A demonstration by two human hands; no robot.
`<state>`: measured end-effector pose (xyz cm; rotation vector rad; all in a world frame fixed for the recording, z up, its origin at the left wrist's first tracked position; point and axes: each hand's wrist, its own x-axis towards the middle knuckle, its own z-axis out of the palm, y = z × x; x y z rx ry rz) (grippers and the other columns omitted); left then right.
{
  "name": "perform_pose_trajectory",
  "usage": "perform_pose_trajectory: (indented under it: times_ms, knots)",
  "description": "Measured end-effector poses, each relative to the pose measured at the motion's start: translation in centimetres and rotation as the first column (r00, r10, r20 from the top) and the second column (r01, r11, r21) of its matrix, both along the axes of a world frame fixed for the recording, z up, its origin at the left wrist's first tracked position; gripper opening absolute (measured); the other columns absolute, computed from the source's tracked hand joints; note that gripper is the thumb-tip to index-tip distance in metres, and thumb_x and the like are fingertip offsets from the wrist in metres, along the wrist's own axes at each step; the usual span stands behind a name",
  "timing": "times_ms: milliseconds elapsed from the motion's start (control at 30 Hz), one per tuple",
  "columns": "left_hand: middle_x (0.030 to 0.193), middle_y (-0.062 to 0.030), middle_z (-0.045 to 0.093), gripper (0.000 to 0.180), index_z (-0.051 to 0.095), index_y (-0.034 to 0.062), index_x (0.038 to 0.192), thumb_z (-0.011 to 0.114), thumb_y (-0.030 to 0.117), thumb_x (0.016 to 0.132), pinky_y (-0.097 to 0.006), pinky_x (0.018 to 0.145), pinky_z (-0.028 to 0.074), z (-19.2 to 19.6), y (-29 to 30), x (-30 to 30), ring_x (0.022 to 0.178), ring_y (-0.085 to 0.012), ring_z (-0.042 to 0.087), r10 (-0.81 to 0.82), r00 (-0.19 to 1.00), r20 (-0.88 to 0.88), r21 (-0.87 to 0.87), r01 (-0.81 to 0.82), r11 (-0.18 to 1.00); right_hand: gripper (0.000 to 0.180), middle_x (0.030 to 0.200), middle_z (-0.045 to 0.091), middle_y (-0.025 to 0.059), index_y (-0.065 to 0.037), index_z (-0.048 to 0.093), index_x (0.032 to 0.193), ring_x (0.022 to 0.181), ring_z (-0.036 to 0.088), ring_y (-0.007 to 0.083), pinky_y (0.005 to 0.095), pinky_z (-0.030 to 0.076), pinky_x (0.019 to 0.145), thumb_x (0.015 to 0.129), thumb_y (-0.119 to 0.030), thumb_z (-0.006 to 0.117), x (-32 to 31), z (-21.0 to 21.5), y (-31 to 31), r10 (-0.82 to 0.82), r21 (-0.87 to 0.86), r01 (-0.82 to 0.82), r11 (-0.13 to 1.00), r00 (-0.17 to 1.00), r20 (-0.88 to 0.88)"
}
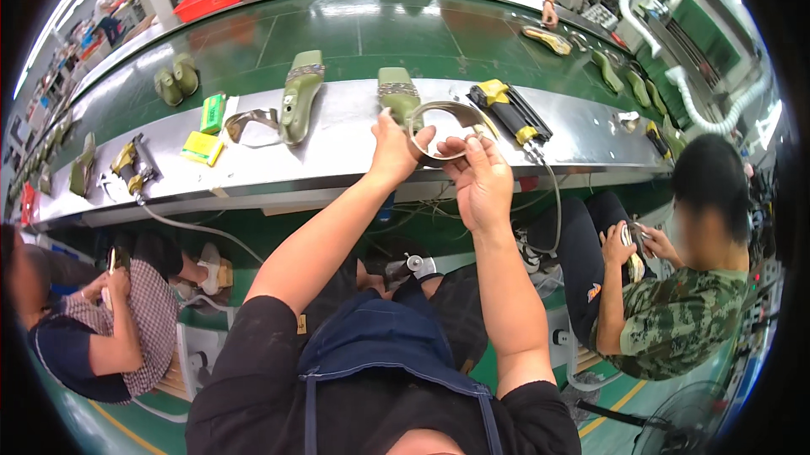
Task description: The person uses a pneumatic nail gun to attach a sole to a green slipper upper, then uses pliers to secure the edges. They repeat this process for a second slipper, handling the components and tools with both hands. The finished slippers are placed on a nearby conveyor belt.
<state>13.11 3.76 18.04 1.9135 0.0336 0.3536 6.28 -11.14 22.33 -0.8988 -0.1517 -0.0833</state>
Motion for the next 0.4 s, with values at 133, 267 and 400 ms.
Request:
perform_pose_trajectory:
  times_ms: [133,267,400]
  knots:
    - [0.143,-0.0354,0.043,0.087,0.037,-0.0114,0.146,0.081,0.037,0.087,-0.046,0.114,0.038,-0.5,2.7,0.4,0.131,-0.0470,0.047,0.055,0.970,0.239,0.132,-0.089,0.987,0.018,0.109,0.072,0.0156,-0.003,0.055,0.118,0.103,0.070,0.0269,0.0432,0.055,0.095,0.106,-0.015,0.059,-0.5,0.1,-0.2,-0.033,0.014,0.033,0.999,0.999,-0.001]
    - [0.142,-0.0275,0.048,0.082,0.041,-0.0037,0.146,0.082,0.030,0.084,-0.047,0.115,0.036,1.7,10.1,-0.9,0.132,-0.0450,0.045,0.246,0.684,0.686,0.329,-0.594,0.734,0.017,0.109,0.072,0.0166,-0.003,0.055,0.118,0.102,0.071,0.0278,0.0441,0.055,0.096,0.107,-0.015,0.059,-1.2,0.6,-0.3,-0.036,0.001,0.036,0.999,0.997,0.063]
    - [0.134,-0.0281,0.054,0.077,0.047,-0.0047,0.143,0.081,0.026,0.082,-0.047,0.111,0.041,-0.4,16.3,1.7,0.128,-0.0442,0.050,0.407,0.853,0.327,0.215,-0.487,0.847,0.015,0.108,0.072,0.0174,-0.002,0.055,0.116,0.102,0.071,0.0280,0.0434,0.055,0.096,0.107,-0.013,0.058,-1.1,0.7,1.7,0.004,-0.011,-0.003,1.000,0.994,0.107]
